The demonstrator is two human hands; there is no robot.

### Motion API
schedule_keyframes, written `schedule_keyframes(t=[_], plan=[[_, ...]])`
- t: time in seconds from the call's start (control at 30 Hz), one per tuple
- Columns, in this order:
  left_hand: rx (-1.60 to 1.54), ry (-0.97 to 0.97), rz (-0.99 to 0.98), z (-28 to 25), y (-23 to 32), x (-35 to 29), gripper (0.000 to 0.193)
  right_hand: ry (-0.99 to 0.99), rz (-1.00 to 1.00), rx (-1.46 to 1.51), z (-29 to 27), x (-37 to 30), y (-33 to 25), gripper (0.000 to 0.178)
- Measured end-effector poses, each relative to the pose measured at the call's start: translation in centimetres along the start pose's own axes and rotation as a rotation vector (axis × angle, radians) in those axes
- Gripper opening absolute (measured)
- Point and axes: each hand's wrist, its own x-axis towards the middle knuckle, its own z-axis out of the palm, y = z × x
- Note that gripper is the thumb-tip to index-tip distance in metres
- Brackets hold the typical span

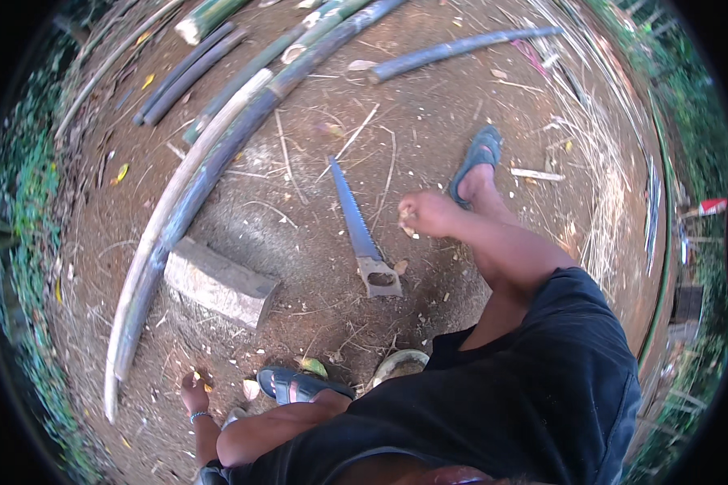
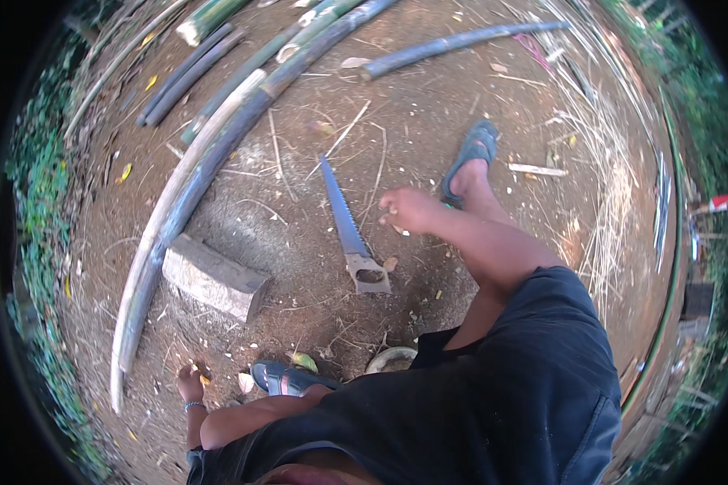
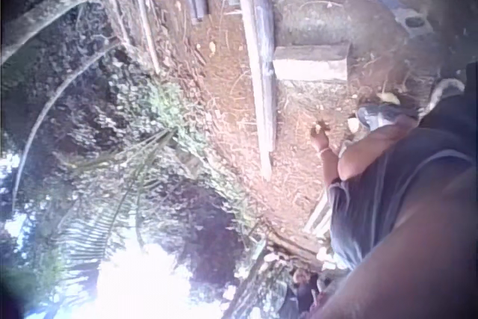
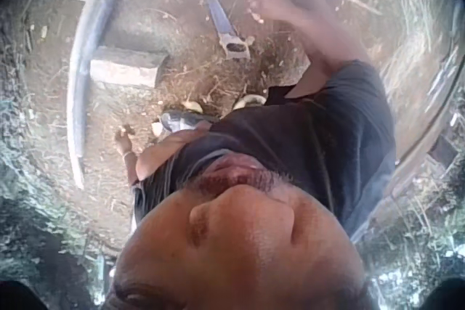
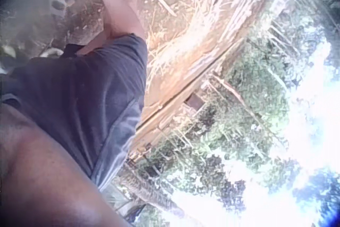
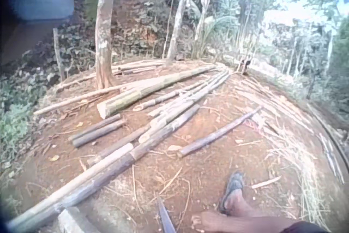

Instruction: The person measures a bamboo pole with a tape measure and marks it. They then use a hand saw to cut the bamboo pole into smaller sections, placing the cut pieces on the ground.

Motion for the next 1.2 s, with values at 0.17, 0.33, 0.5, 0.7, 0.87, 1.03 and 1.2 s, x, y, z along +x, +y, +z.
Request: schedule_keyframes(t=[0.17, 0.33, 0.5, 0.7, 0.87, 1.03, 1.2], plan=[[0.109, 0.120, 0.259, -0.6, 10.8, 2.7, 0.044, 0.435, 0.461, 0.100, -5.3, -8.7, 8.6, 0.025], [0.200, 0.213, 0.746, -1.8, 26.8, 0.6, 0.041, 0.507, 0.502, 0.217, -4.7, -9.1, 12.5, 0.014], [0.201, 0.042, 0.861, -0.8, 32.1, -1.9, 0.047, 0.389, 0.291, -0.036, -5.0, 3.0, 13.1, 0.042], [0.333, -0.074, 1.025, 1.3, 31.5, -2.7, 0.068, 0.286, 0.443, -0.112, -8.4, 23.1, 14.0, 0.067], [0.278, -0.145, 1.052, 5.3, 31.2, -1.2, 0.077, 0.521, 0.755, 0.079, -9.4, 33.1, 16.0, 0.092], [0.395, -0.169, 0.998, 6.6, 30.1, -0.5, 0.078, 0.491, 0.833, 0.058, -10.3, 38.0, 11.7, 0.091], [0.497, -0.107, 1.046, 7.6, 28.9, 0.5, 0.083, 0.393, 0.894, -0.012, -11.4, 39.3, 14.0, 0.084]])
